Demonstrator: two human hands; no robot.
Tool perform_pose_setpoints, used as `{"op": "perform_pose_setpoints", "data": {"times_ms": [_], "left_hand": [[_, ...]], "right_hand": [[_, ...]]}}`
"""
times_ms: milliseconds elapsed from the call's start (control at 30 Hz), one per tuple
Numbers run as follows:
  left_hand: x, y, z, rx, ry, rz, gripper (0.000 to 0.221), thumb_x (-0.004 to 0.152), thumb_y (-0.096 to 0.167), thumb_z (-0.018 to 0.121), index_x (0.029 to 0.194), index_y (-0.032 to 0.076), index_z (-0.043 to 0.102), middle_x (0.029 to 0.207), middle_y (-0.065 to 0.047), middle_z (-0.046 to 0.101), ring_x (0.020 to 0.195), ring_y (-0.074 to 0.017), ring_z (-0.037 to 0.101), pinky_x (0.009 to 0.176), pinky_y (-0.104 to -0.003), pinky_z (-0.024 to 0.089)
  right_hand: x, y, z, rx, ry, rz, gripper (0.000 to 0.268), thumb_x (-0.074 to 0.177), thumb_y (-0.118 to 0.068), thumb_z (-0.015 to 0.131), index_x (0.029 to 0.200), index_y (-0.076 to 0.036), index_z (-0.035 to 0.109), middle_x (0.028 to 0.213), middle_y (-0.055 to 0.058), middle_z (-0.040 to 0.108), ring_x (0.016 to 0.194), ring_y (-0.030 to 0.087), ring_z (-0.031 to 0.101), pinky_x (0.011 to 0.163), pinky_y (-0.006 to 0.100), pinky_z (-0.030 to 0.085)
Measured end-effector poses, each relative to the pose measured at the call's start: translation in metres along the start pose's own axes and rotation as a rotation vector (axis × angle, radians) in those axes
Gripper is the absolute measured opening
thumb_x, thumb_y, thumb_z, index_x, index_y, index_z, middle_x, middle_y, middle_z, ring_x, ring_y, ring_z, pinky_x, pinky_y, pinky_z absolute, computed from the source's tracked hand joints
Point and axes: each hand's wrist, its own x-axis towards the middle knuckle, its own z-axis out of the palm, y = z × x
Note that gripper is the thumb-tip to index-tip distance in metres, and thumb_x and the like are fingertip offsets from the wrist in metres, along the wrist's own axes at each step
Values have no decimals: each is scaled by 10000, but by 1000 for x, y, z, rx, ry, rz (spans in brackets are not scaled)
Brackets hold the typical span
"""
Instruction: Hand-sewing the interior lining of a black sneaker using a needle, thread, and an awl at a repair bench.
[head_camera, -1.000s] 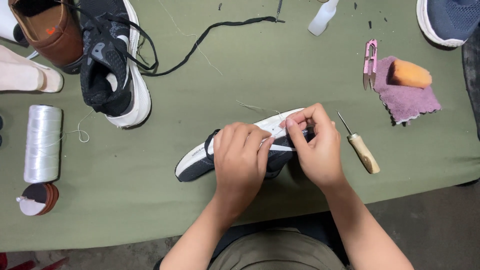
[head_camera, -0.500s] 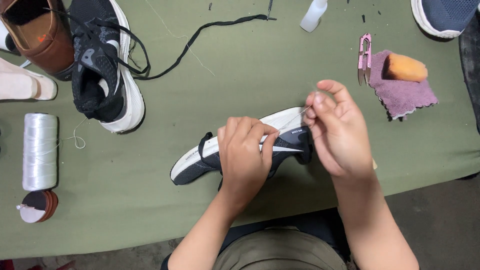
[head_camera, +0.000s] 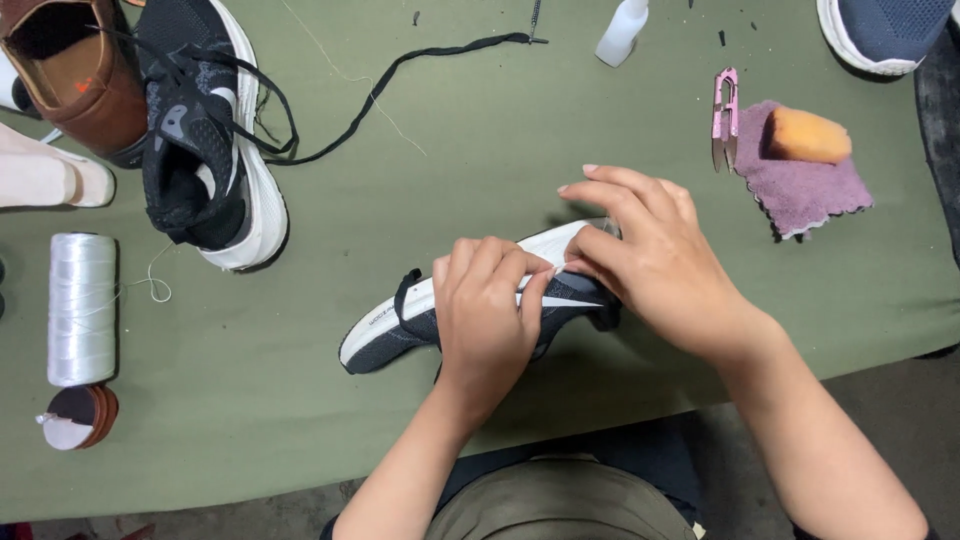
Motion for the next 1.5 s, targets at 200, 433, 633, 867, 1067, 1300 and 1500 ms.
{"op": "perform_pose_setpoints", "data": {"times_ms": [200,433,633,867,1067,1300,1500], "left_hand": [[3,2,-2,-3,-9,2,93,937,132,721,881,162,654,880,37,592,821,-240,505,745,-387,349],[18,-16,-3,18,-75,4,69,956,164,703,913,175,649,887,26,583,833,-255,505,736,-389,360],[94,-70,-7,-193,-363,-196,95,903,185,691,815,218,701,800,58,710,777,-160,604,748,-335,474],[146,-132,17,-423,-706,-657,124,962,252,710,862,178,709,808,44,731,699,-58,608,669,-232,477],[141,-109,-33,-207,-477,-283,343,914,508,696,1028,188,643,892,56,656,812,-99,604,781,-276,486],[122,-82,-45,28,-728,-72,512,807,383,776,1191,61,671,1094,-157,709,1044,-402,697,877,-583,548],[111,-107,0,180,-612,79,214,924,126,513,1050,35,661,862,-159,689,786,-479,725,700,-582,593]], "right_hand": [[-2,10,-16,-165,15,-58,115,1000,-137,683,889,-142,650,1348,24,657,1366,295,566,1051,458,372],[-26,12,-15,4,195,226,132,1067,-118,704,1176,-43,696,1471,214,572,1281,391,559,1058,519,392],[-22,-43,15,278,363,254,45,987,22,711,1029,36,703,1139,190,721,1075,309,689,1019,401,519],[-1,-56,50,1,220,104,191,1044,-243,653,1177,-130,729,1332,44,689,1384,281,543,1110,447,343],[3,-52,46,154,186,192,201,1044,-214,623,1185,-90,695,1298,66,693,1285,260,614,1063,401,404],[46,-38,70,317,205,438,89,1058,-164,649,1030,-163,733,1020,-37,736,1048,173,735,891,309,566],[49,-26,85,148,-86,680,70,996,-147,697,1022,-155,762,850,56,711,824,268,744,751,390,590]]}}
